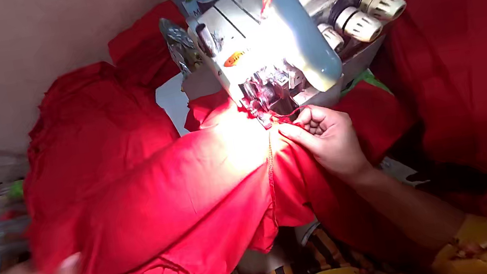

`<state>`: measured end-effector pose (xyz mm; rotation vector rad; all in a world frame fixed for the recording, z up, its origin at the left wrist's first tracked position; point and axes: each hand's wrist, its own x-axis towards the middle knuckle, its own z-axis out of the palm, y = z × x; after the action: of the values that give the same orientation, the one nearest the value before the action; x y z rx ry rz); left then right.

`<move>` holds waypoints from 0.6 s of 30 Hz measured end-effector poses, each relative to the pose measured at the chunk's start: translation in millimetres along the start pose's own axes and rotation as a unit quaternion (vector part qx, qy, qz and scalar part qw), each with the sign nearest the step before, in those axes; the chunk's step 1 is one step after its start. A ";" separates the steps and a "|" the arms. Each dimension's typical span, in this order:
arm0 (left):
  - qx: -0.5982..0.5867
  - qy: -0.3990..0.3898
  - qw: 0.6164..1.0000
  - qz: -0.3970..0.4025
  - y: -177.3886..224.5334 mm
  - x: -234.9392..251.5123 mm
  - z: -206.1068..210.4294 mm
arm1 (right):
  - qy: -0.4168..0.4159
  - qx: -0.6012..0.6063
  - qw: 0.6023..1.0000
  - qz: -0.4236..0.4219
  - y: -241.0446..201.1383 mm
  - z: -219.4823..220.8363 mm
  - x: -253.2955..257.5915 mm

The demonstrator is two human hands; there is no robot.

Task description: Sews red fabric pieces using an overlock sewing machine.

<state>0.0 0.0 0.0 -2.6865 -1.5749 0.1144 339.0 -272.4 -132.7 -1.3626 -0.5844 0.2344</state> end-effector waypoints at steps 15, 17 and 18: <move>-0.720 0.130 0.681 0.007 202.1 -149.8 86.0 | -0.139 0.130 0.957 0.219 -26.1 -41.1 -14.2; -0.746 0.138 0.645 0.086 188.2 -124.8 58.8 | -0.143 0.192 0.928 0.284 -36.8 -35.0 -21.7; -0.761 0.102 0.633 0.098 188.1 -115.6 54.8 | -0.145 0.207 0.923 0.288 -38.7 -31.5 -28.7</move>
<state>103.3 -193.6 -59.8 -3.3691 -1.4511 -2.4825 324.7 -321.2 -105.7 -1.0573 -0.3322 0.9984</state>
